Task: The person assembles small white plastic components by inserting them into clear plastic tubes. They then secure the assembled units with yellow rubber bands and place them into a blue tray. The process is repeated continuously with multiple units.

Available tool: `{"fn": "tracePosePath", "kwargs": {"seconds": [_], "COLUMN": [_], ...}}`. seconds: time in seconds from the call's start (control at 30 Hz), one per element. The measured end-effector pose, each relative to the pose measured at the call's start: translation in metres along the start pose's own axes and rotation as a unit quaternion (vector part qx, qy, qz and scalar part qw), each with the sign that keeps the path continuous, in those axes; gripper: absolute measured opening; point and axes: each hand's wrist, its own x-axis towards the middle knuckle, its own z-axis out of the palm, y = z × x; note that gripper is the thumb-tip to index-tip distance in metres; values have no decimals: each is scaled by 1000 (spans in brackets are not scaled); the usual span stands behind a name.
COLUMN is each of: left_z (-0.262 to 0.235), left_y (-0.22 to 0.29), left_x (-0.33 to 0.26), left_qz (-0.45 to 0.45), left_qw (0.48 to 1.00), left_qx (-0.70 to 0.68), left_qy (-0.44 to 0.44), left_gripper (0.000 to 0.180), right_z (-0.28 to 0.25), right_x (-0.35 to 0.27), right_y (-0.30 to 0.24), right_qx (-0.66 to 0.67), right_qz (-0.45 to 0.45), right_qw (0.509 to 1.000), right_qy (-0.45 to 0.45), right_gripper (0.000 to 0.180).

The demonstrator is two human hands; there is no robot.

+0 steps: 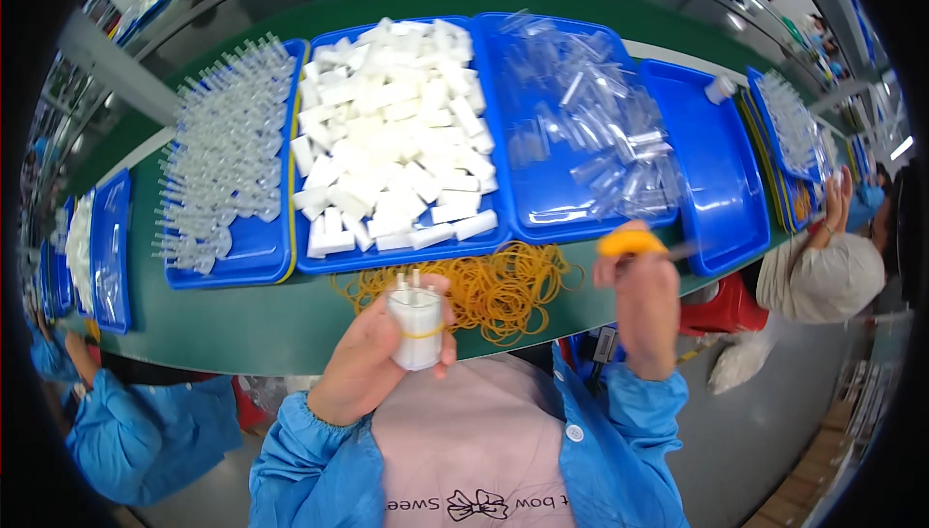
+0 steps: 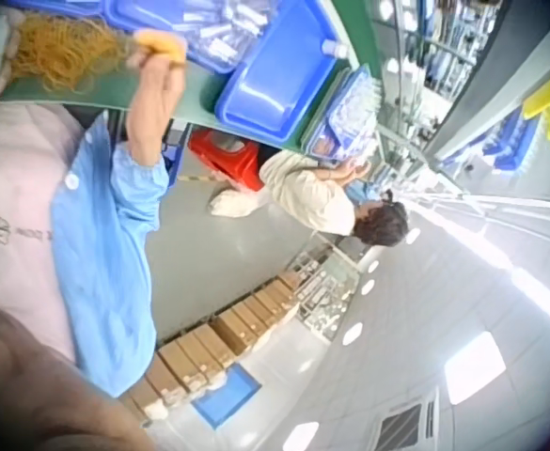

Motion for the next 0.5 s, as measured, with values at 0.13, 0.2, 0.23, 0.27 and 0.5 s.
{"fn": "tracePosePath", "kwargs": {"seconds": [0.13, 0.2, 0.23, 0.27, 0.5], "left_z": [5, 11, 14, 16, 14], "left_y": [0, 4, 4, 2, -1], "left_x": [1, 1, 1, 3, 1], "left_qz": [4, -4, -4, -2, 75], "left_qw": [997, 995, 994, 993, 960], "left_qx": [68, 96, 108, 118, 271], "left_qy": [-24, -32, -31, -31, -17], "left_gripper": [62, 58, 58, 58, 62], "right_z": [16, 31, 43, 52, 78], "right_x": [4, -6, -3, -3, 10], "right_y": [-36, -42, -51, -54, -38], "right_qx": [-84, -7, -59, -57, -97], "right_qz": [-96, -71, -82, -58, 14], "right_qw": [991, 997, 995, 996, 990], "right_qy": [-30, 14, -4, -18, -100], "right_gripper": [47, 47, 43, 41, 33]}}
